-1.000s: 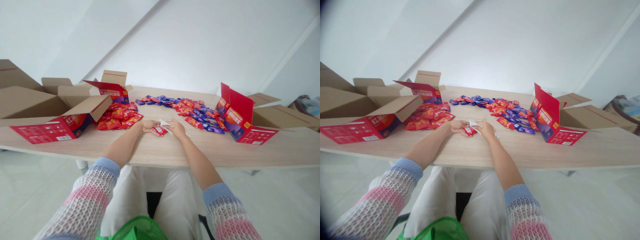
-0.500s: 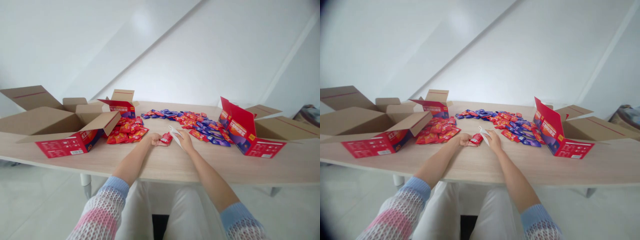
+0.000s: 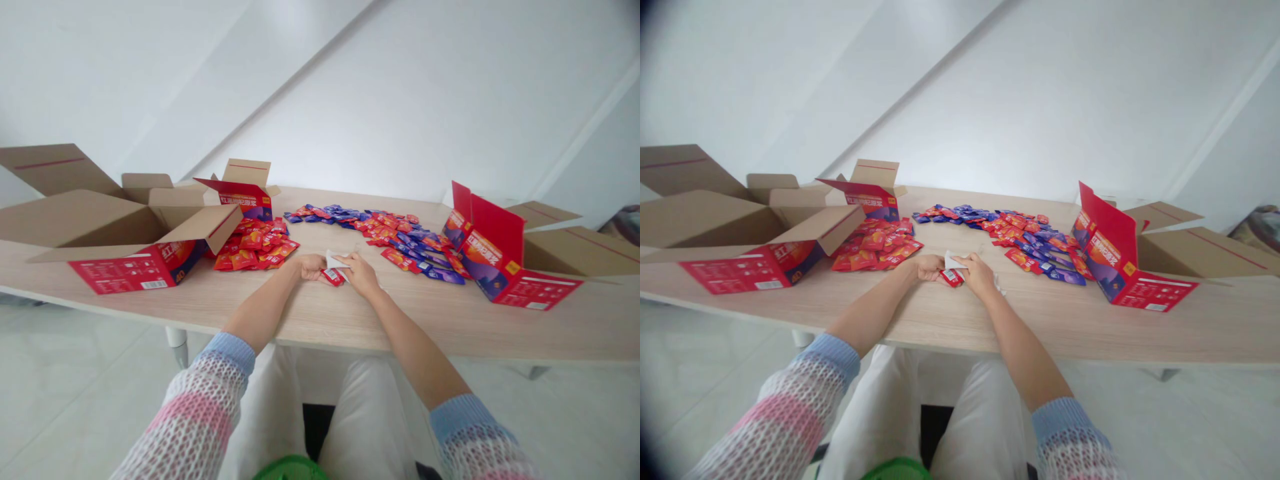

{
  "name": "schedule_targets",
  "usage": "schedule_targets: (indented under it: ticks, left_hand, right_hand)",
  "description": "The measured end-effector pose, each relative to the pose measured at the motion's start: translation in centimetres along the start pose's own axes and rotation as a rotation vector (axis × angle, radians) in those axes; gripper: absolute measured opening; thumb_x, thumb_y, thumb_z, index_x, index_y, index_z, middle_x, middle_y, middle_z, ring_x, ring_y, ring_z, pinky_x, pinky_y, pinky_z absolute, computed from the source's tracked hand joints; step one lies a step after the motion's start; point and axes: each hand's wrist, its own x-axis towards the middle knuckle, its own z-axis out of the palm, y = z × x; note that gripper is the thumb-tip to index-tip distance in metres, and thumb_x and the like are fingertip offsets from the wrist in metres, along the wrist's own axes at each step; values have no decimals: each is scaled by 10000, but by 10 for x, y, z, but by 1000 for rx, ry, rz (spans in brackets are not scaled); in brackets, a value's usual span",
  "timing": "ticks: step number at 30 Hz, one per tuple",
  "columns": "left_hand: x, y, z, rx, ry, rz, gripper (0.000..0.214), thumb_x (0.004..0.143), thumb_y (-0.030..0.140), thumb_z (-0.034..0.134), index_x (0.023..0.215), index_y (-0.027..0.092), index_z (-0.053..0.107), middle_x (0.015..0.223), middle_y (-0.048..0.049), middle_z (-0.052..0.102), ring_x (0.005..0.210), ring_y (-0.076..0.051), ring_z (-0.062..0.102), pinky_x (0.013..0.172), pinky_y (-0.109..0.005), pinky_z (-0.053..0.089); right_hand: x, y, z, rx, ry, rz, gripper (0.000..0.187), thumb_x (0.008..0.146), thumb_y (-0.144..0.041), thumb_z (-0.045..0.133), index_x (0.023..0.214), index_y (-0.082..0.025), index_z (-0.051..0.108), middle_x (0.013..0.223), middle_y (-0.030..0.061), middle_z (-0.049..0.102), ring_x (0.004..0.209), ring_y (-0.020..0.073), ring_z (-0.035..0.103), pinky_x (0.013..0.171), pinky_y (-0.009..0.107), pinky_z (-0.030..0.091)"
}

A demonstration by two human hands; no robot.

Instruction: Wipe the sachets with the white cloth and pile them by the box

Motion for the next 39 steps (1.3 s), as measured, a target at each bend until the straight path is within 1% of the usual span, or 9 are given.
schedule_targets:
  ticks: [5,8,13,17,20,23,29,36,39]
  left_hand:
    - [-2,1,1,-75,22,-8,354,913,60,432,1262,57,489,969,-167,689,857,-244,694,835,-419,523]
    - [-3,2,4,-145,41,47,373,957,113,363,1320,103,450,1033,-166,673,913,-254,681,866,-454,503]
    - [0,4,8,-199,126,39,388,971,118,298,1337,130,428,1087,-163,652,931,-240,675,846,-434,520]
    - [2,2,9,-190,126,41,382,939,49,289,1275,57,470,1025,-172,669,897,-226,682,842,-391,531]
    - [4,2,9,-160,117,43,366,917,21,314,1226,50,508,952,-157,689,849,-214,691,821,-377,540]
    - [5,3,8,-137,102,24,332,885,18,390,1173,72,549,909,-131,703,812,-203,693,802,-363,545]
    - [7,1,-3,-93,39,18,329,816,-22,453,1115,46,573,881,-145,702,778,-217,695,803,-385,539]
    - [7,-2,-8,-145,30,45,299,860,34,449,1143,33,544,926,-174,684,908,-272,677,862,-444,506]
    - [7,-2,-7,-152,62,41,287,878,36,419,1134,36,547,954,-177,681,922,-271,674,865,-443,507]
  right_hand:
    - [3,16,0,-88,57,407,377,876,-299,512,1236,-379,591,1068,87,618,904,222,613,763,300,454]
    - [8,42,2,53,85,544,361,845,-298,552,1195,-349,629,1081,76,663,933,249,624,792,352,468]
    - [17,71,0,410,263,422,424,842,-218,512,1260,-192,578,1240,68,611,1098,207,570,949,350,422]
    - [17,54,-5,511,322,177,428,859,-206,489,1281,-193,558,1265,61,591,1145,199,532,989,352,387]
    - [10,30,-4,455,167,-65,392,864,-173,496,1239,-220,599,1149,57,631,1051,179,566,952,316,403]
    - [3,11,-2,289,-42,-187,377,892,-210,502,1254,-277,583,1124,48,612,1013,166,565,905,284,415]
    - [3,9,-2,98,-117,-86,382,906,-371,506,1282,-322,551,1170,40,611,1044,183,557,871,263,416]
    - [5,20,-4,-163,-96,288,386,890,-441,488,1269,-397,549,1095,65,635,965,226,607,752,286,436]
    - [5,28,-4,-179,-45,381,369,881,-451,502,1238,-397,579,1076,67,637,937,215,613,735,277,436]
